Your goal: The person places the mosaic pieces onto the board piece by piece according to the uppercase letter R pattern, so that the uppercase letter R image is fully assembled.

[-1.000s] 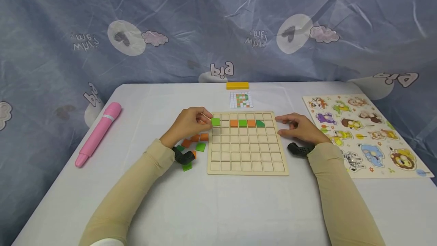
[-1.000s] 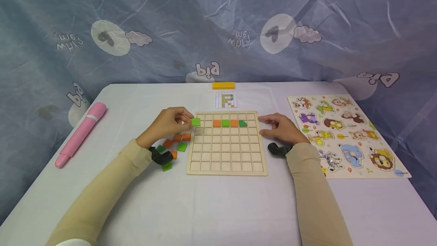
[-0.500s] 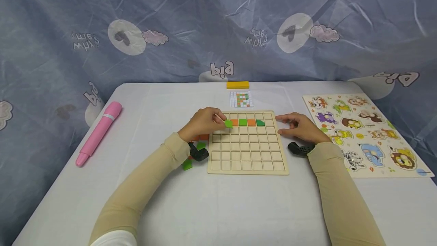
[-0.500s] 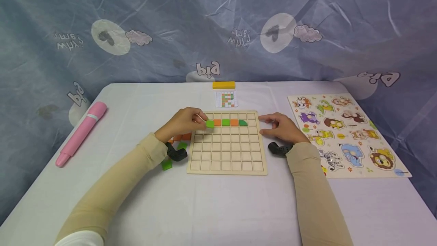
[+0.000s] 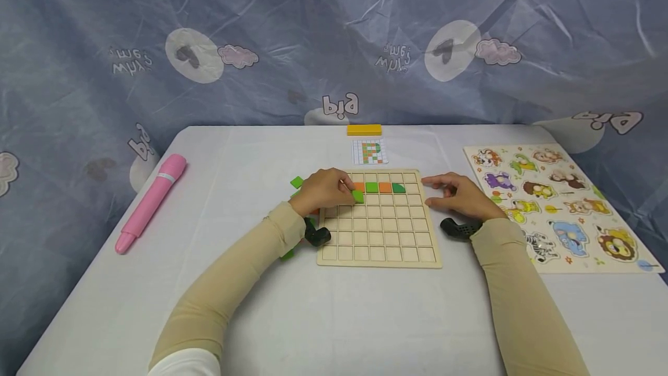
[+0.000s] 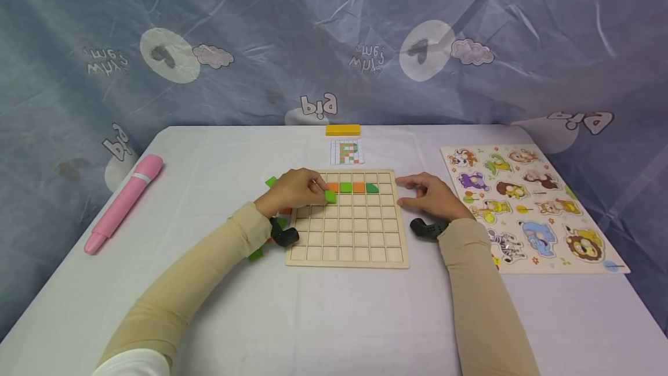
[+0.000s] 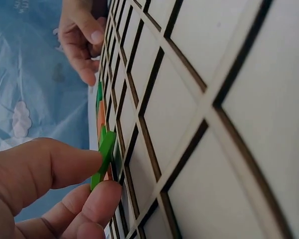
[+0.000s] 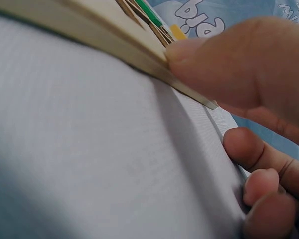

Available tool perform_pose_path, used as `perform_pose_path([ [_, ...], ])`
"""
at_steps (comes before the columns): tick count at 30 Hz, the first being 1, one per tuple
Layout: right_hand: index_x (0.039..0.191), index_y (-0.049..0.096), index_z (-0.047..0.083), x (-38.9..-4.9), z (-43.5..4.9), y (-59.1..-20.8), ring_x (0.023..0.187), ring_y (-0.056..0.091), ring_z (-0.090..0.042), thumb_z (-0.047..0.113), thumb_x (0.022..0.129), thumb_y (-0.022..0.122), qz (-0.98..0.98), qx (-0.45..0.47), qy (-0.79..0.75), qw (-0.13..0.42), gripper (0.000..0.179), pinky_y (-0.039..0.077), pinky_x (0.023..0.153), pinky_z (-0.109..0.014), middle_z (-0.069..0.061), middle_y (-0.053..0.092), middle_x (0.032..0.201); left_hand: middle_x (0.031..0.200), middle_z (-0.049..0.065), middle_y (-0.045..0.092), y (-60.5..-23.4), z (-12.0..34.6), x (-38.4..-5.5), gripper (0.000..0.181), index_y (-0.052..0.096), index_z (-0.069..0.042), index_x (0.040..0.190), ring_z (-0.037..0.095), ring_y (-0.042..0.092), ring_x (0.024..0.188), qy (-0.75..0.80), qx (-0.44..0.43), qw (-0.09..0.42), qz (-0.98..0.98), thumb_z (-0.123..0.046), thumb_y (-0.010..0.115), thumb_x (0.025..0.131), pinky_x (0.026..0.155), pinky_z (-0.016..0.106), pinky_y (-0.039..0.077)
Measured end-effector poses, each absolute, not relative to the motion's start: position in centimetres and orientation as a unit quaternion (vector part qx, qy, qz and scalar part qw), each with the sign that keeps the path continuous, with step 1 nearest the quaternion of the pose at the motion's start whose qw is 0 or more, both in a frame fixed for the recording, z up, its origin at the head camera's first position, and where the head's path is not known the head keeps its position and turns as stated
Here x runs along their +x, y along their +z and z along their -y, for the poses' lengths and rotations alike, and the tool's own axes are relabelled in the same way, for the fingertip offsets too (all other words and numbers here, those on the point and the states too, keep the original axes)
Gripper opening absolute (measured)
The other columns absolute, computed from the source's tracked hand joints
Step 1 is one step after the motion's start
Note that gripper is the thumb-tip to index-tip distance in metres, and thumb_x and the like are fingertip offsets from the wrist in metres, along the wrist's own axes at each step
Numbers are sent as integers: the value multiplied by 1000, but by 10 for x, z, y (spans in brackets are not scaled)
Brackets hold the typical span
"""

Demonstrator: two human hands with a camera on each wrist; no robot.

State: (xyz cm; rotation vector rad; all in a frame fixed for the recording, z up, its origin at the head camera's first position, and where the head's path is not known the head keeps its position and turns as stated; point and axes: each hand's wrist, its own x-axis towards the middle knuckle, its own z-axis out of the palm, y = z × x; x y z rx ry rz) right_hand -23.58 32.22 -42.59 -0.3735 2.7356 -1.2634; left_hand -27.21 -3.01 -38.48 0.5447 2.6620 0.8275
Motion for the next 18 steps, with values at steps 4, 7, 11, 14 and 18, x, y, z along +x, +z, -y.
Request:
perform_pose_path([
  [4, 144, 65, -5, -236, -322, -426, 80, 46, -16, 10, 95, 84, -898, -129, -418, 51, 54, 40, 71, -27, -24, 61, 126, 86, -7, 71, -386, 28, -273, 20, 79, -15, 110, 11, 60, 77, 279, 193, 149, -929, -20, 79, 90, 67, 27, 44],
  [7, 144, 65, -4, -236, -322, -425, 81, 46, -16, 11, 95, 83, -898, -127, -418, 52, 54, 40, 71, -27, -24, 61, 126, 87, -7, 72, -387, 28, -273, 19, 80, -15, 109, 11, 61, 78, 277, 196, 149, -929, -19, 81, 90, 66, 28, 45],
  [11, 144, 66, -3, -236, -322, -425, 82, 46, -17, 11, 95, 83, -900, -121, -414, 54, 54, 41, 72, -27, -23, 60, 125, 90, -6, 74, -389, 28, -272, 19, 80, -16, 108, 12, 63, 81, 280, 197, 147, -928, -19, 84, 90, 68, 29, 47],
  [14, 144, 66, -3, -236, -323, -426, 82, 46, -17, 11, 95, 83, -901, -121, -413, 54, 54, 40, 71, -27, -23, 60, 124, 91, -6, 74, -391, 28, -272, 19, 80, -16, 107, 12, 64, 82, 281, 196, 145, -928, -20, 86, 90, 68, 30, 47],
  [18, 144, 66, -3, -237, -324, -427, 82, 46, -16, 11, 95, 83, -901, -123, -413, 52, 54, 40, 71, -27, -23, 61, 124, 91, -6, 74, -391, 27, -270, 19, 79, -16, 108, 12, 64, 81, 279, 196, 144, -929, -20, 85, 91, 68, 29, 47],
])
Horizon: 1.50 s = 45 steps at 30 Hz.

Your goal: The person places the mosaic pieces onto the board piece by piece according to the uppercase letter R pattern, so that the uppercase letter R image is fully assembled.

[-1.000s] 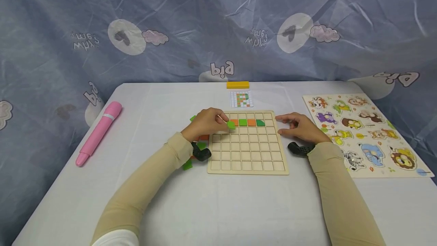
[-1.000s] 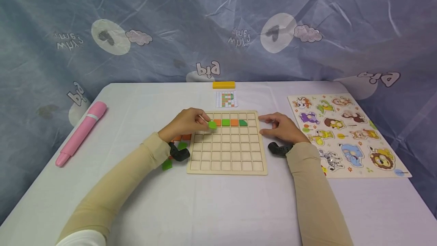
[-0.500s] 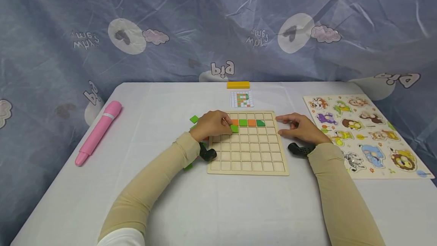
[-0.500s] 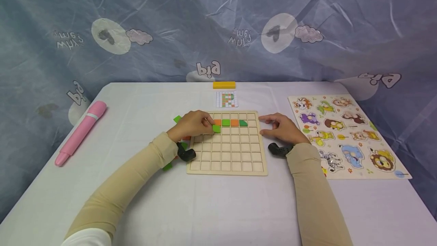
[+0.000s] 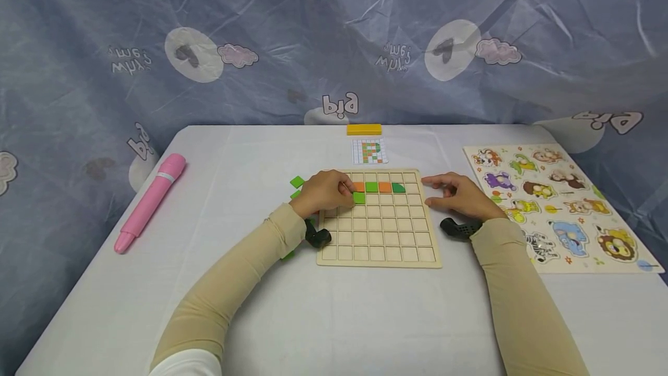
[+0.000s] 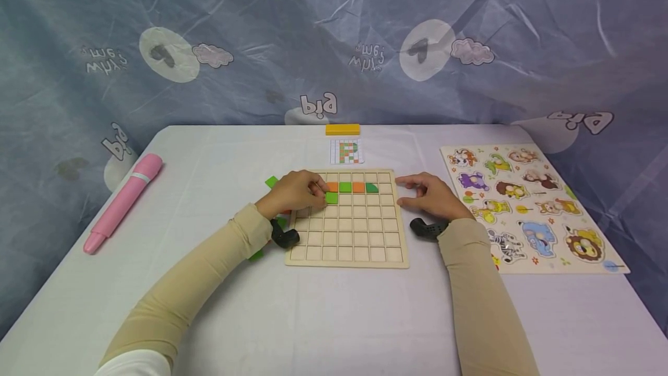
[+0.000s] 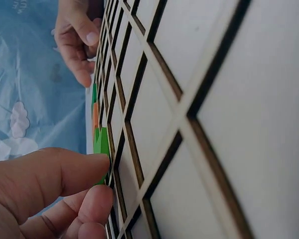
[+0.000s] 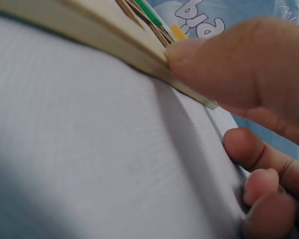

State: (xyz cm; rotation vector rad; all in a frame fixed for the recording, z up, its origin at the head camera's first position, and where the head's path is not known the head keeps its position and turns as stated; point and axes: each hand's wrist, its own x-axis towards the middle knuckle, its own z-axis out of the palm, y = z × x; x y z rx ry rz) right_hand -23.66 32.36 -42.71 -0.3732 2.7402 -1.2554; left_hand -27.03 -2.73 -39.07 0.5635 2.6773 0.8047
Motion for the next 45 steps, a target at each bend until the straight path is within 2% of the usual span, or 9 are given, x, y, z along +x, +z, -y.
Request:
perform_pose_path([
  [6, 144, 66, -3, -236, -324, -428, 82, 46, -17, 11, 95, 83, -900, -121, -416, 55, 54, 40, 72, -27, -23, 60, 125, 93, -6, 74, -389, 28, -269, 20, 79, -15, 109, 13, 65, 85, 282, 198, 146, -927, -18, 86, 91, 71, 29, 48],
  [19, 144, 66, -2, -236, -322, -428, 82, 47, -16, 11, 96, 83, -899, -124, -415, 54, 53, 41, 71, -27, -23, 61, 125, 95, -6, 76, -388, 45, -263, 22, 80, -15, 118, 12, 64, 82, 295, 214, 133, -922, -20, 81, 96, 67, 27, 45],
  [22, 144, 66, -2, -237, -321, -428, 82, 47, -16, 12, 96, 84, -900, -122, -415, 56, 53, 41, 71, -27, -22, 61, 125, 97, -4, 76, -388, 58, -261, 22, 80, -13, 118, 13, 64, 84, 320, 222, 128, -912, -18, 78, 97, 69, 27, 47],
  [28, 145, 66, -1, -237, -322, -427, 83, 47, -17, 15, 96, 84, -904, -119, -407, 60, 54, 41, 71, -27, -22, 61, 127, 106, 0, 76, -387, 94, -255, 25, 78, -9, 124, 19, 68, 102, 367, 244, 116, -890, -17, 71, 100, 90, 35, 52],
  [31, 145, 66, -1, -237, -323, -426, 83, 47, -18, 15, 97, 83, -906, -119, -403, 61, 54, 41, 72, -27, -22, 61, 127, 110, 1, 76, -387, 114, -251, 26, 77, -8, 126, 23, 67, 108, 384, 253, 111, -881, -18, 71, 103, 95, 41, 53],
  [37, 146, 65, -1, -237, -323, -426, 84, 47, -17, 15, 97, 84, -905, -118, -403, 63, 55, 41, 73, -27, -22, 61, 127, 112, 1, 77, -392, 155, -246, 27, 76, -6, 128, 23, 68, 106, 408, 263, 105, -868, -16, 71, 104, 94, 42, 54],
  [45, 145, 65, -3, -236, -323, -426, 82, 47, -15, 13, 97, 83, -901, -123, -412, 58, 54, 41, 72, -26, -24, 61, 129, 113, 6, 77, -401, 193, -241, 28, 75, -3, 131, 25, 68, 104, 413, 234, 94, -875, -10, 71, 103, 94, 43, 53],
])
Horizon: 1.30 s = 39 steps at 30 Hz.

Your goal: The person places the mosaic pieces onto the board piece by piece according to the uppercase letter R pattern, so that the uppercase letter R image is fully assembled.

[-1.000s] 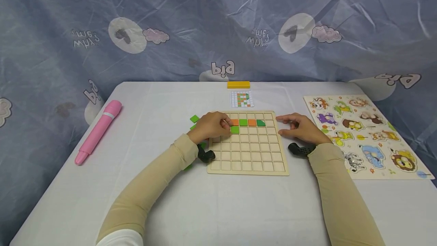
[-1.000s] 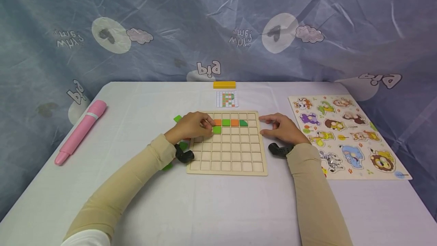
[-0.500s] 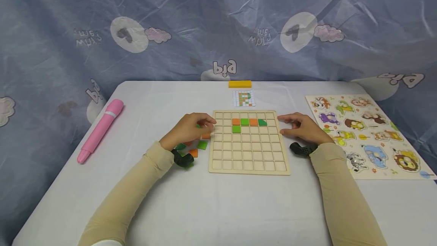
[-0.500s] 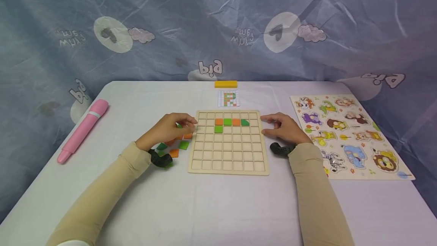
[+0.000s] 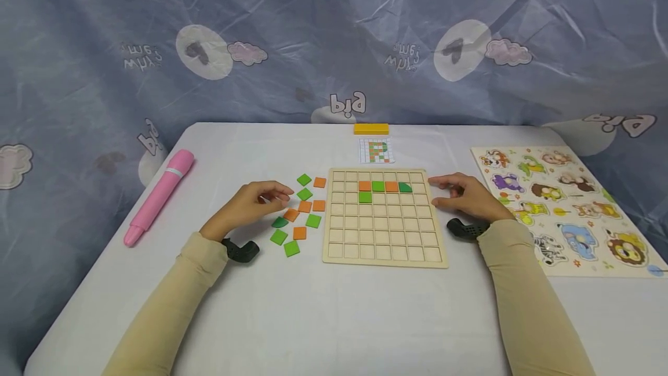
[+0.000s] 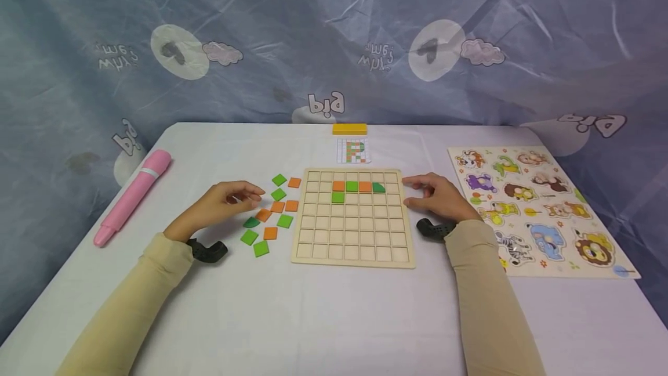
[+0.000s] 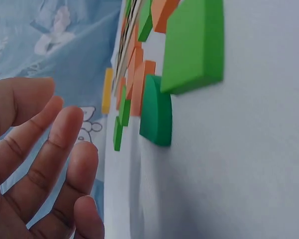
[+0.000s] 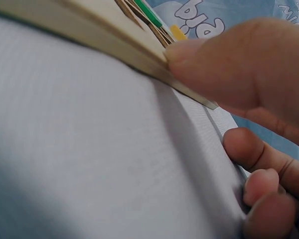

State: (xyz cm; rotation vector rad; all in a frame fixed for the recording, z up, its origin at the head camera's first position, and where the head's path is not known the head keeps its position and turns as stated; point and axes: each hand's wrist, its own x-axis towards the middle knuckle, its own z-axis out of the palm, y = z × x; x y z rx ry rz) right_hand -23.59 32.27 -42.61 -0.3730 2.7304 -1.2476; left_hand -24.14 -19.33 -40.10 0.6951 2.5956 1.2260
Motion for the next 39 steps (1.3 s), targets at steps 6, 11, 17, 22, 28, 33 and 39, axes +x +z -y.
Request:
perform_pose_path([
  [6, 145, 65, -3, -236, -323, -426, 82, 47, -15, 12, 97, 83, -900, -123, -413, 59, 53, 40, 73, -26, -23, 61, 128, 114, 8, 78, -405, 201, -240, 29, 74, -2, 131, 24, 67, 106, 422, 232, 89, -872, -11, 72, 104, 96, 41, 53],
  [11, 145, 65, -3, -236, -323, -427, 82, 46, -15, 12, 97, 82, -901, -125, -411, 56, 53, 40, 73, -26, -24, 61, 128, 112, 7, 77, -406, 201, -238, 29, 75, -3, 131, 24, 66, 104, 429, 231, 94, -868, -10, 72, 103, 93, 38, 52],
  [17, 145, 65, -3, -236, -323, -426, 83, 46, -16, 13, 96, 83, -903, -117, -408, 59, 54, 40, 73, -27, -20, 61, 122, 103, 1, 75, -407, 195, -234, 26, 78, -5, 126, 22, 63, 91, 407, 244, 104, -874, -9, 74, 101, 82, 32, 51],
  [22, 144, 66, -3, -236, -322, -427, 83, 46, -16, 13, 96, 84, -903, -119, -410, 57, 54, 40, 73, -26, -20, 60, 121, 99, -4, 73, -409, 190, -230, 21, 81, -9, 117, 19, 61, 86, 387, 273, 117, -873, -9, 79, 96, 78, 28, 50],
  [28, 144, 66, -3, -236, -322, -428, 82, 46, -16, 12, 96, 84, -900, -121, -416, 57, 54, 41, 72, -26, -22, 60, 127, 93, -9, 71, -411, 183, -225, 20, 82, -12, 108, 15, 60, 82, 362, 299, 133, -872, -14, 89, 89, 76, 27, 49],
  [33, 144, 66, -3, -236, -322, -428, 82, 46, -15, 13, 96, 84, -900, -122, -415, 55, 54, 41, 71, -26, -22, 60, 127, 89, -10, 68, -412, 181, -225, 19, 82, -12, 103, 13, 57, 80, 347, 299, 139, -878, -14, 91, 87, 74, 25, 48],
  [39, 145, 65, -3, -236, -322, -428, 82, 46, -15, 13, 96, 84, -900, -119, -415, 58, 54, 41, 71, -26, -22, 60, 128, 87, -9, 67, -413, 181, -225, 15, 83, -12, 102, 14, 55, 77, 352, 292, 152, -876, -13, 89, 88, 71, 25, 45],
])
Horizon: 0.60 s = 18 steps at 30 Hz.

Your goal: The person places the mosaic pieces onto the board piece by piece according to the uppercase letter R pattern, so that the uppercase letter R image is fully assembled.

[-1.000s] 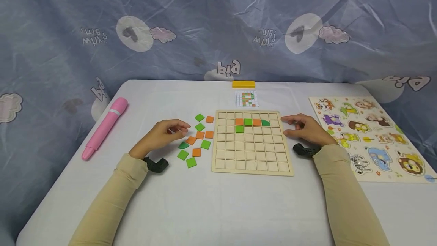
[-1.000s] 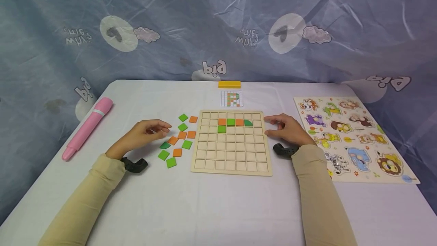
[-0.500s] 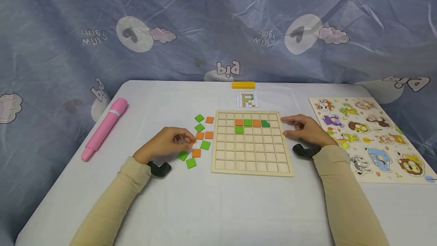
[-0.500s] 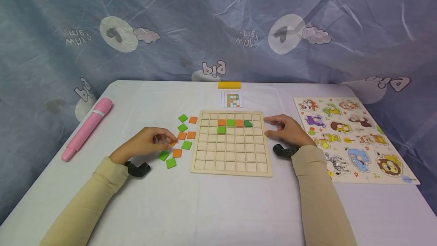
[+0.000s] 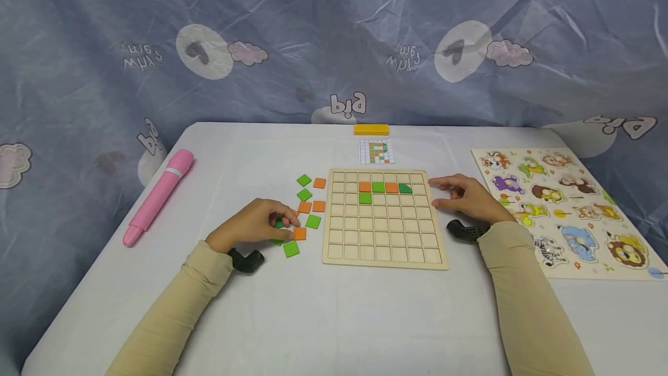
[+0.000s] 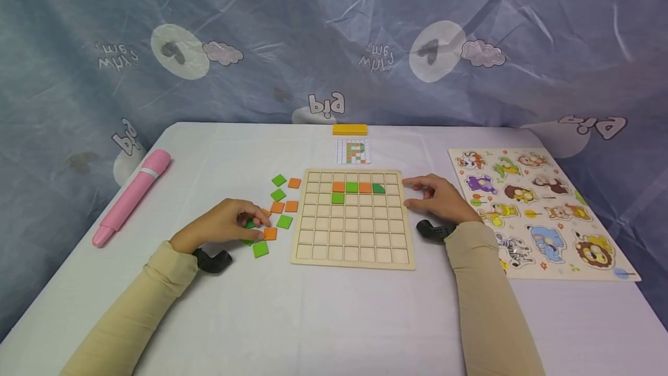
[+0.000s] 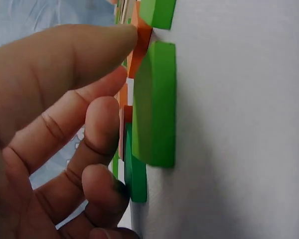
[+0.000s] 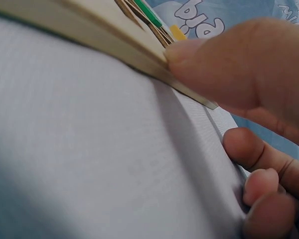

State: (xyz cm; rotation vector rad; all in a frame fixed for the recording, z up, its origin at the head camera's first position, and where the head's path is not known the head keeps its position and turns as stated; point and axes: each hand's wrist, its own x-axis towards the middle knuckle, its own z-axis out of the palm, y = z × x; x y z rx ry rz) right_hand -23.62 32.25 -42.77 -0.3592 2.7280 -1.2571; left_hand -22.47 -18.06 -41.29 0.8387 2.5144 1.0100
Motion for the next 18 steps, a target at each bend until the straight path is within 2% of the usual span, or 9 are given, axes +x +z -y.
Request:
perform_pose_path([
  [13, 146, 65, -3, -236, -322, -426, 83, 46, -16, 13, 96, 83, -901, -116, -414, 63, 55, 40, 72, -26, -22, 60, 129, 85, -8, 65, -418, 182, -227, 12, 83, -9, 105, 12, 51, 73, 362, 285, 145, -875, -10, 84, 93, 70, 25, 43],
  [18, 145, 65, -3, -236, -322, -427, 83, 46, -16, 12, 96, 84, -900, -114, -416, 63, 55, 40, 71, -26, -22, 60, 128, 85, -8, 64, -419, 182, -227, 18, 82, -11, 106, 12, 51, 73, 360, 288, 146, -876, -14, 89, 89, 70, 25, 43],
])
